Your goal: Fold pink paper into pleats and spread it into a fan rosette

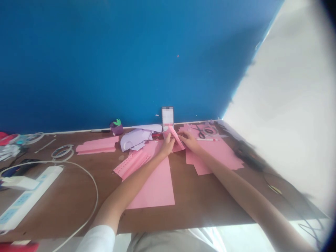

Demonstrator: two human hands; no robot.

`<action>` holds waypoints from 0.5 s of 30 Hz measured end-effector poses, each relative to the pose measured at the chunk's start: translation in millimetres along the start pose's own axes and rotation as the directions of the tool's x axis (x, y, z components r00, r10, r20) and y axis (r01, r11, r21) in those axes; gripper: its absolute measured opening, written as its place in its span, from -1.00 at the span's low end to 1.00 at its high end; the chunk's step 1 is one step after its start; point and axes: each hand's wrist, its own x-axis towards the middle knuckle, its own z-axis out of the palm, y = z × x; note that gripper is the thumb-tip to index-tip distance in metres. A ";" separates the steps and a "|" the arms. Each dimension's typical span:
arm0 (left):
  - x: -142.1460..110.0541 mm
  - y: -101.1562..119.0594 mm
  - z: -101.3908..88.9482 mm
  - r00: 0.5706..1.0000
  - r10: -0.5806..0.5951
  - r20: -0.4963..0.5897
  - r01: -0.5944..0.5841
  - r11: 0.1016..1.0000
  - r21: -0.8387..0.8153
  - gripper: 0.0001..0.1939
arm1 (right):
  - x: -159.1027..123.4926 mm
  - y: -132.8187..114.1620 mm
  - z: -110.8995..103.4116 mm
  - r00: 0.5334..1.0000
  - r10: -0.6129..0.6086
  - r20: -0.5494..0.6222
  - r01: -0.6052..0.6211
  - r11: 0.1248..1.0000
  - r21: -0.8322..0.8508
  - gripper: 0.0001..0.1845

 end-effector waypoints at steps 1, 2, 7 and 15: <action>-0.6 1.2 -0.4 1.000 0.008 -0.005 -0.008 1.000 0.012 -0.83 | 0.0 -2.3 0.3 1.000 0.007 0.025 -0.008 1.000 0.025 -0.74; -1.1 2.5 -0.6 1.000 0.013 -0.013 -0.013 1.000 0.025 -0.80 | -0.1 -4.6 0.7 0.999 0.012 0.045 -0.014 0.999 0.046 -0.73; -3.1 7.8 -0.5 0.999 0.010 -0.046 -0.009 0.999 0.038 -0.69 | 0.2 -11.4 5.0 1.000 0.000 0.014 -0.001 0.998 0.068 -0.74; -6.7 16.4 -0.2 0.999 0.014 -0.038 -0.015 1.000 -0.020 -0.58 | 2.8 -11.8 11.0 0.987 0.126 -0.096 -0.114 0.987 0.114 -0.73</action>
